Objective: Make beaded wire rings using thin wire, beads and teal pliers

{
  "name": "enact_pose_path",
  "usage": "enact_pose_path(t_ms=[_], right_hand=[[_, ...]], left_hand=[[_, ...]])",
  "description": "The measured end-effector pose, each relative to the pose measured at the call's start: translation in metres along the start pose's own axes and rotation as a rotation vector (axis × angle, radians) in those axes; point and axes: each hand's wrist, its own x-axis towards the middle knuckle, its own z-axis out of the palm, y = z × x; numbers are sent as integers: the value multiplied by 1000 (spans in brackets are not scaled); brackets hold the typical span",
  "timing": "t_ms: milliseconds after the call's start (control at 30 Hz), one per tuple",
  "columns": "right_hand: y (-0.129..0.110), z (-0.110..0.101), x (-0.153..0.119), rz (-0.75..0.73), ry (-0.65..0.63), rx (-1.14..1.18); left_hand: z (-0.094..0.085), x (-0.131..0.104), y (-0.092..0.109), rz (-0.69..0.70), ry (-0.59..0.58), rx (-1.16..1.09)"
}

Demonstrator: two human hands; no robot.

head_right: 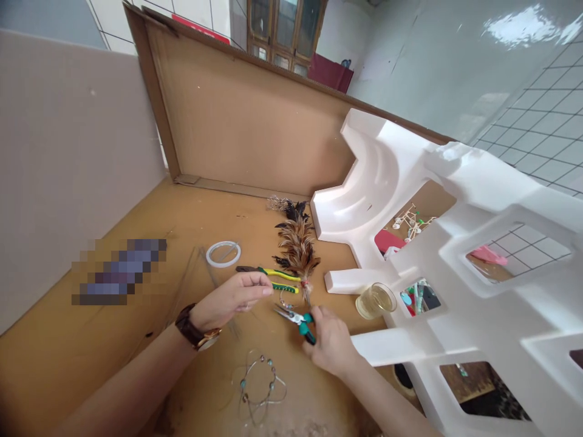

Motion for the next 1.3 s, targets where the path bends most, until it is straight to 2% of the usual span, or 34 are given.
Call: enact_pose_path(t_ms=[67,133,233,333,667,900,1300], right_hand=[[12,-22,-2,-104,207,-54],[21,-45,-3,-214,335,-185],[24,-72,-1,-315,373,-395],[22,-87,3,-370,367,-515],[18,-94,9,-389,373,-539],[16,-95,10,-413,331,-572],[15,-95,10,-448,360,-594]], left_hand=[[-2,1,0,-1,-17,-51],[-2,1,1,-13,-41,-93],[1,1,1,-44,-74,-125],[3,1,0,-60,-100,-137],[4,0,-1,-69,-134,-142],[5,1,-1,-81,-126,-165],[5,1,-2,-103,-160,-191]])
